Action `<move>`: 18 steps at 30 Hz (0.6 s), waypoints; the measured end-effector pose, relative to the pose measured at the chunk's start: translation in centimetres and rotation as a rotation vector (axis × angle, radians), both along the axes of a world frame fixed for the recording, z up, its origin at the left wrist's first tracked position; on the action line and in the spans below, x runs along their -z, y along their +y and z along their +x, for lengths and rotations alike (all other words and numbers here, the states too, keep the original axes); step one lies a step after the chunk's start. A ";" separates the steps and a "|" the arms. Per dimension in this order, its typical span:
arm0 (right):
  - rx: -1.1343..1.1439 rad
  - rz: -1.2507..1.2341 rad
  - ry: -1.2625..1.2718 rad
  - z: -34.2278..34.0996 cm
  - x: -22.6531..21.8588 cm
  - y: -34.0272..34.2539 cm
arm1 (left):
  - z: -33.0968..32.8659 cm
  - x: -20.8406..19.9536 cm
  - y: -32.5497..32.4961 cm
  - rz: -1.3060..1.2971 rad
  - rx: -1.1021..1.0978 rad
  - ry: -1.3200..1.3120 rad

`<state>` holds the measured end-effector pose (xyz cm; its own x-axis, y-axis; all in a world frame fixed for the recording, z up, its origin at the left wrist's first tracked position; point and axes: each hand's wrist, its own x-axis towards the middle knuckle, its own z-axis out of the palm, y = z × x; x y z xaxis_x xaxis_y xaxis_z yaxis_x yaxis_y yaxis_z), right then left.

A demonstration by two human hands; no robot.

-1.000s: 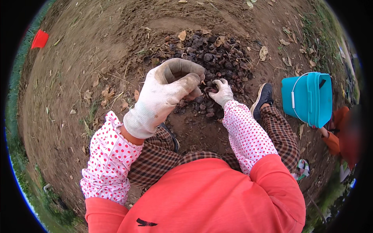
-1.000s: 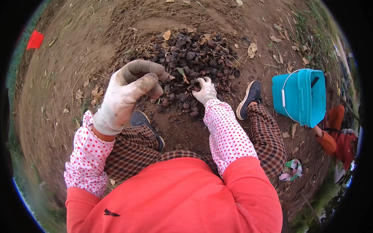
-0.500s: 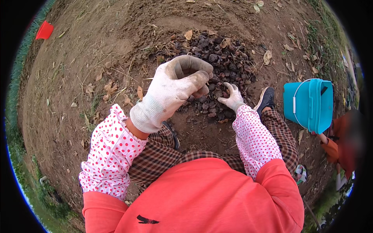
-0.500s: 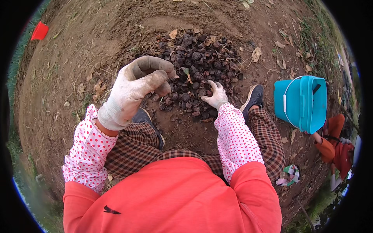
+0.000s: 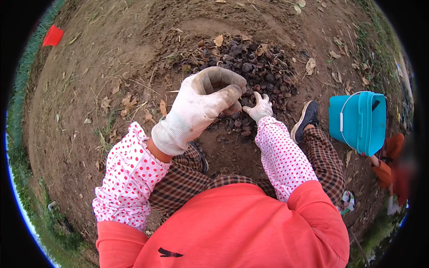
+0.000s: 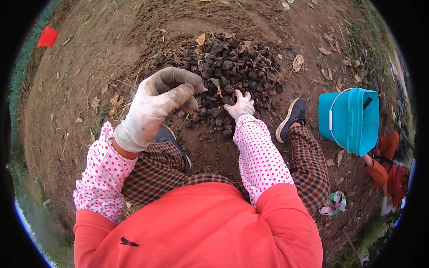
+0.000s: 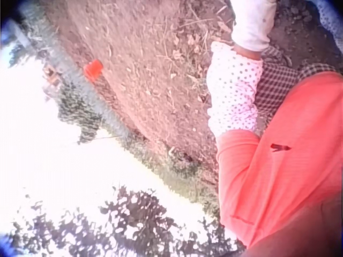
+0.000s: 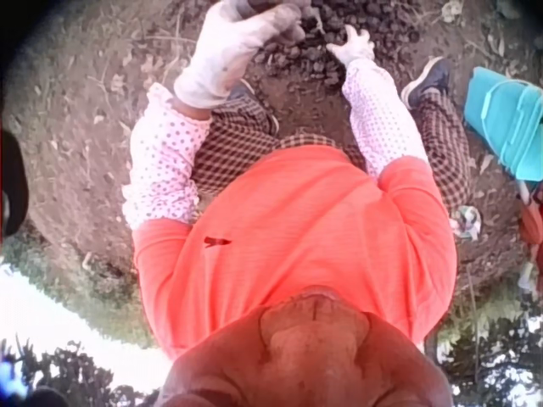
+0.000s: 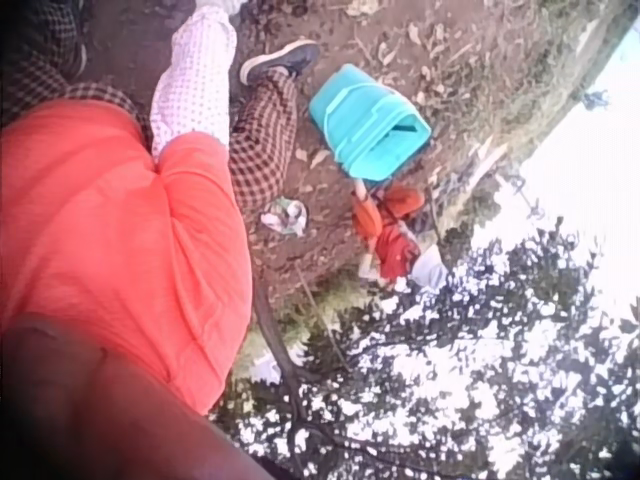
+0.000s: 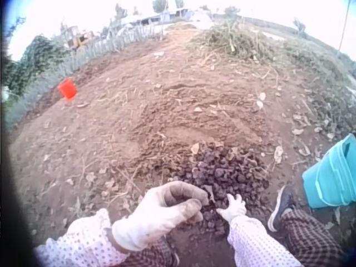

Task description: The person sits on the ground and sorts a pile of dark, shell-like objects by hand, picking them up and placing them into a nearby blue bucket. Another person is visible in the background also sorting similar objects.

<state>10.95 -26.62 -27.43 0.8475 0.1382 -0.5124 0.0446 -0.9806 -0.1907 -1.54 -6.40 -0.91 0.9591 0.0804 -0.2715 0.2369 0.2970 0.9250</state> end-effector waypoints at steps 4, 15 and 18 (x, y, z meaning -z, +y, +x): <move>-0.054 0.149 -0.157 -1.1 2.5 -2.0 | -0.2 -0.4 0.1 0.021 -0.011 0.014; 0.037 0.158 -0.109 -0.7 3.0 -1.4 | 0.0 -0.3 0.1 0.025 0.001 0.016; 0.115 0.361 -0.159 -0.6 4.8 -3.4 | 0.0 -0.3 0.1 0.002 -0.029 0.011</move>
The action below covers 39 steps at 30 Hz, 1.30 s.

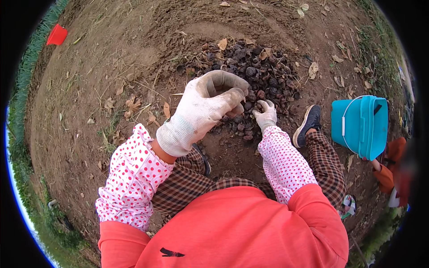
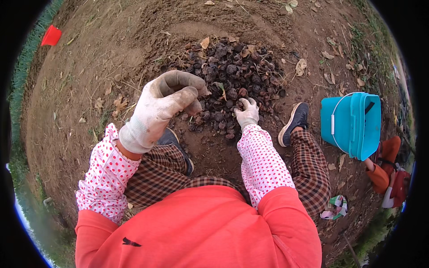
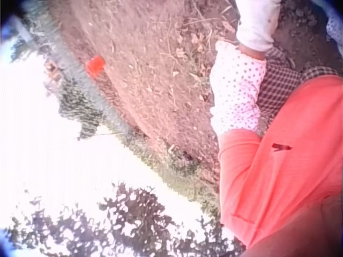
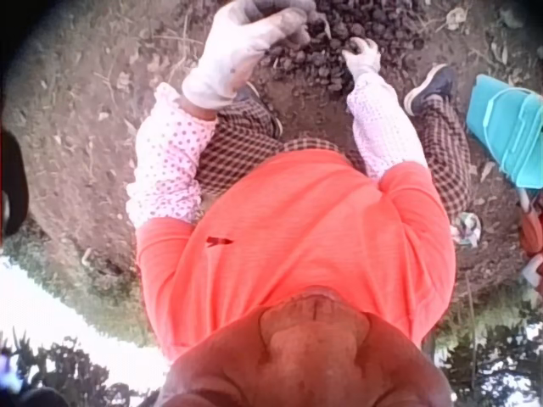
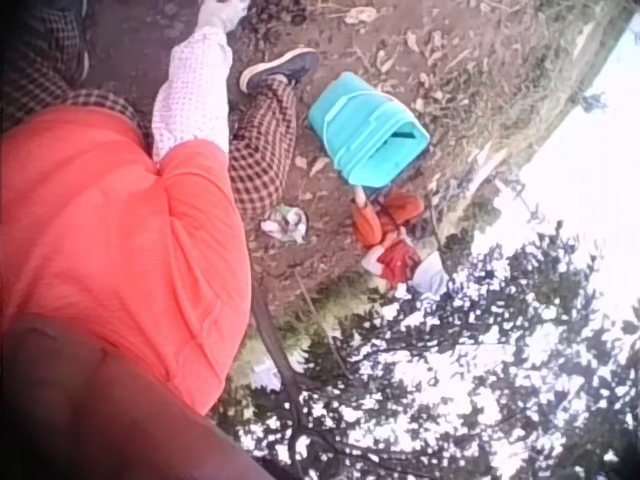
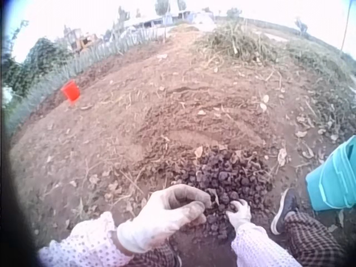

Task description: The person sits on the ground and sorts a pile of dark, shell-like objects by hand, picking them up and placing them into a nearby blue bucket. Another person is visible in the background also sorting similar objects.

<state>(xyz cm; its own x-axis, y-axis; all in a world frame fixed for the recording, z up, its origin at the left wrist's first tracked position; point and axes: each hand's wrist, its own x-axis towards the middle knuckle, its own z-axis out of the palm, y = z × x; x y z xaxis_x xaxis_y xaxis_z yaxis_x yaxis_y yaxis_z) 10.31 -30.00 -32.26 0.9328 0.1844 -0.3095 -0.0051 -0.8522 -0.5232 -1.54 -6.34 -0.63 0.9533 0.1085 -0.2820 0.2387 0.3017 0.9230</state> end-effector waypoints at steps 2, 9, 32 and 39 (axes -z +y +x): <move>0.143 0.345 -0.016 0.2 1.3 -1.3 | 0.1 0.0 0.0 0.010 0.015 -0.009; 0.647 1.164 0.471 3.1 -1.3 -4.4 | -0.2 0.1 -0.1 -0.002 0.019 -0.043; 0.983 1.671 0.823 0.0 -2.4 -8.7 | 0.4 0.4 -0.1 0.040 0.030 -0.053; 1.002 1.506 0.014 17.8 -20.1 -25.1 | 0.2 -0.7 -0.3 0.048 -0.016 -0.060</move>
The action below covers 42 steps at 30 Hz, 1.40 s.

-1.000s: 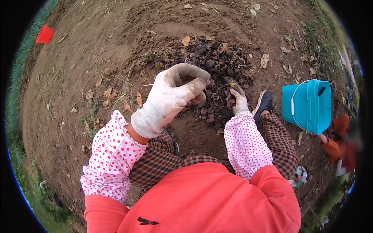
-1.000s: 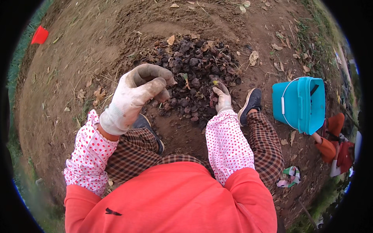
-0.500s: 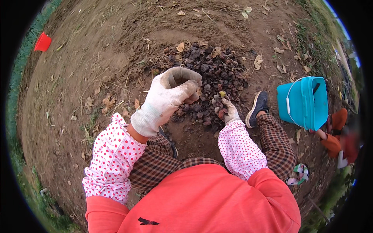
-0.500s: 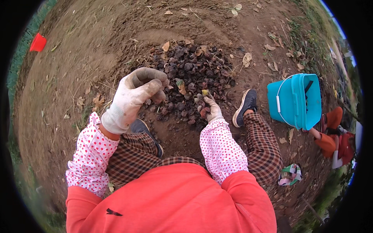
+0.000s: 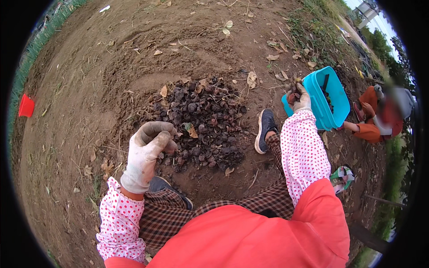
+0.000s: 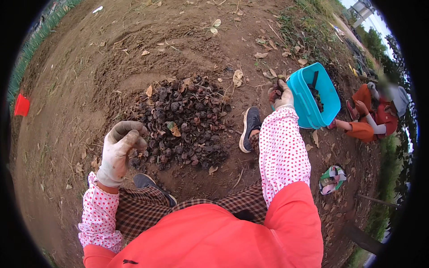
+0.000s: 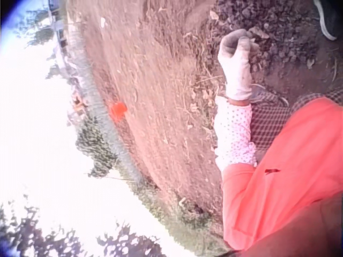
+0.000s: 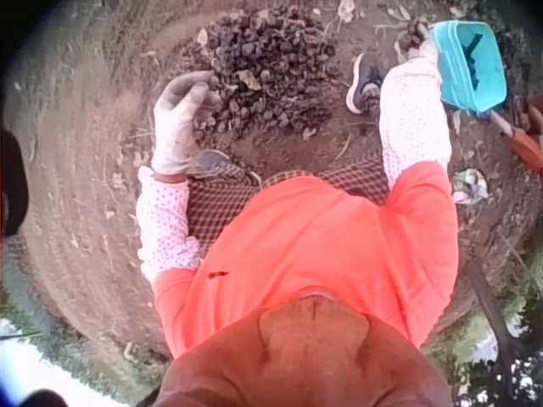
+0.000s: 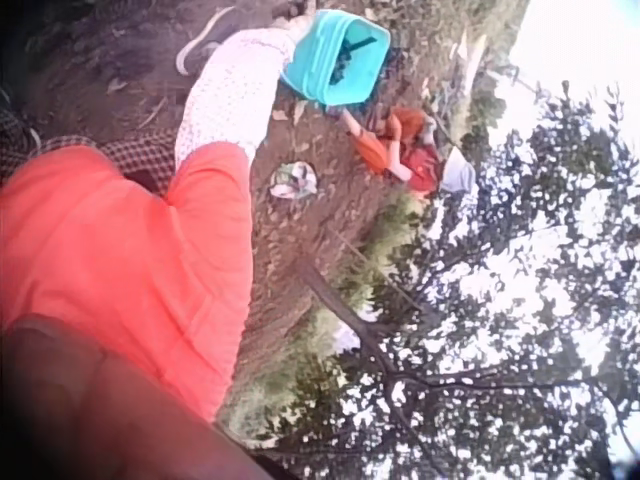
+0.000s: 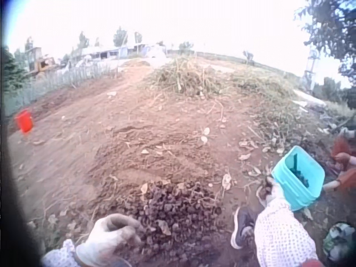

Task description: The person sits on the ground and sorts a pile of dark, shell-like objects by hand, picking them up and placing them into a nearby blue bucket. Another person is visible in the background also sorting similar objects.

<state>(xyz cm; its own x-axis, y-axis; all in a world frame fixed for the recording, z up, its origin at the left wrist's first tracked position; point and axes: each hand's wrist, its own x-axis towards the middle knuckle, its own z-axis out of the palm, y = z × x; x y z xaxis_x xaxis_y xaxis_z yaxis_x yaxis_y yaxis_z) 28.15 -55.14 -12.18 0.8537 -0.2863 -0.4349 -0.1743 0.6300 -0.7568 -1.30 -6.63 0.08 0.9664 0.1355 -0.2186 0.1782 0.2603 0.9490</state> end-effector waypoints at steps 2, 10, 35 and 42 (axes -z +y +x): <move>0.196 0.008 -0.099 3.8 -5.4 -7.6 | 0.1 0.1 -0.3 -0.017 0.008 -0.010; 0.540 -0.170 0.110 -2.0 -7.7 -9.8 | 0.0 -0.1 0.1 0.038 -0.010 -0.008; 0.060 -0.743 0.636 -1.8 13.7 -10.0 | 1.2 -0.2 -0.7 -0.017 -0.038 0.058; -0.337 -1.259 0.664 0.7 16.3 -5.5 | 4.2 1.2 -2.2 -0.029 -0.021 0.195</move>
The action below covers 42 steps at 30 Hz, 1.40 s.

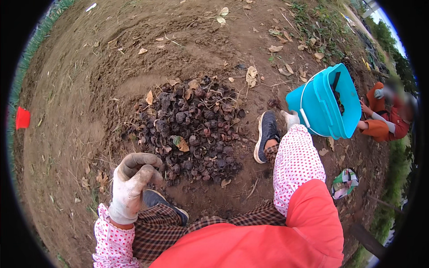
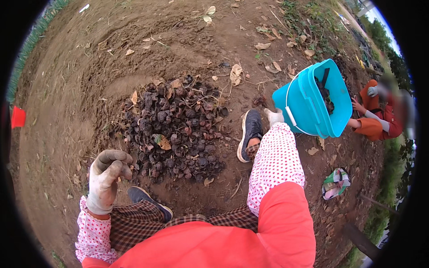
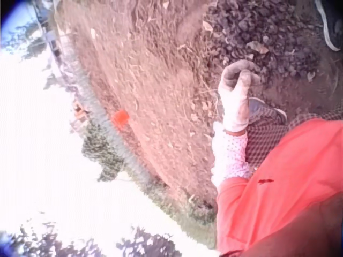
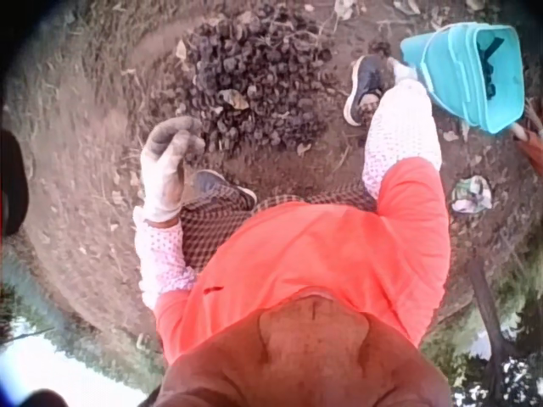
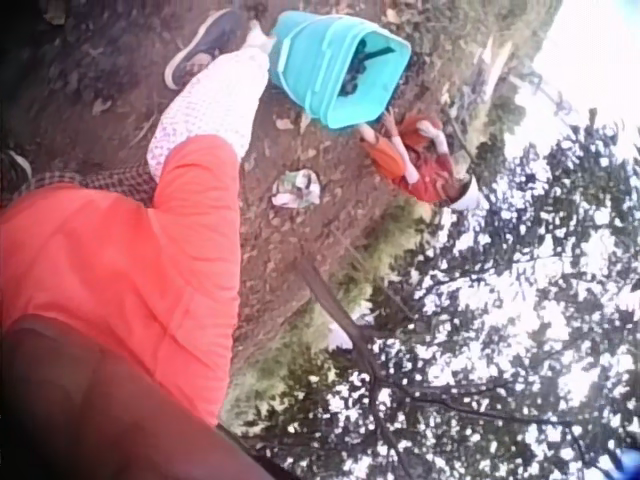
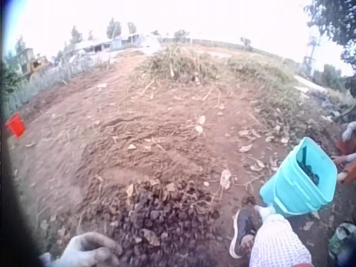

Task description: The person sits on the ground and sorts a pile of dark, shell-like objects by hand, picking them up and placing them into a nearby blue bucket. Another person is visible in the background also sorting similar objects.

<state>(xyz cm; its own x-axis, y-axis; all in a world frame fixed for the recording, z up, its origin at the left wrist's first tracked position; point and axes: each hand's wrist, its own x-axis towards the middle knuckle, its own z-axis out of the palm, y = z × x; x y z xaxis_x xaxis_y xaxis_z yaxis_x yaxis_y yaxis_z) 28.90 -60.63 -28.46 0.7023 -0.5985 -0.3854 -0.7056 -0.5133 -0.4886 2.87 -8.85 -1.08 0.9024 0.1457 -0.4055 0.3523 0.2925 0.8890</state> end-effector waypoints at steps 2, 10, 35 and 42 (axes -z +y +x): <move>-0.079 -0.081 -0.011 1.3 1.3 0.1 | 1.1 0.8 -0.3 0.001 0.009 0.027; -0.192 -0.102 0.001 7.2 10.4 -3.2 | 4.5 3.2 -0.7 0.061 0.020 0.170; -0.739 -0.003 0.089 -2.2 2.9 25.3 | 1.6 1.8 0.4 0.060 0.049 0.075; -0.547 -0.013 -0.183 -9.2 4.9 26.4 | 0.2 0.7 0.9 0.042 0.072 0.041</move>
<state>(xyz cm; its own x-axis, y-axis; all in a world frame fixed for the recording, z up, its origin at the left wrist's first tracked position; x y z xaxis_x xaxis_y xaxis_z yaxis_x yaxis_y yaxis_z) 19.68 -34.18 -33.39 0.9655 -0.1333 -0.2236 -0.2403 -0.7865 -0.5689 3.03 -7.95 -1.78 0.8941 0.0993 -0.4368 0.4069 0.2277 0.8846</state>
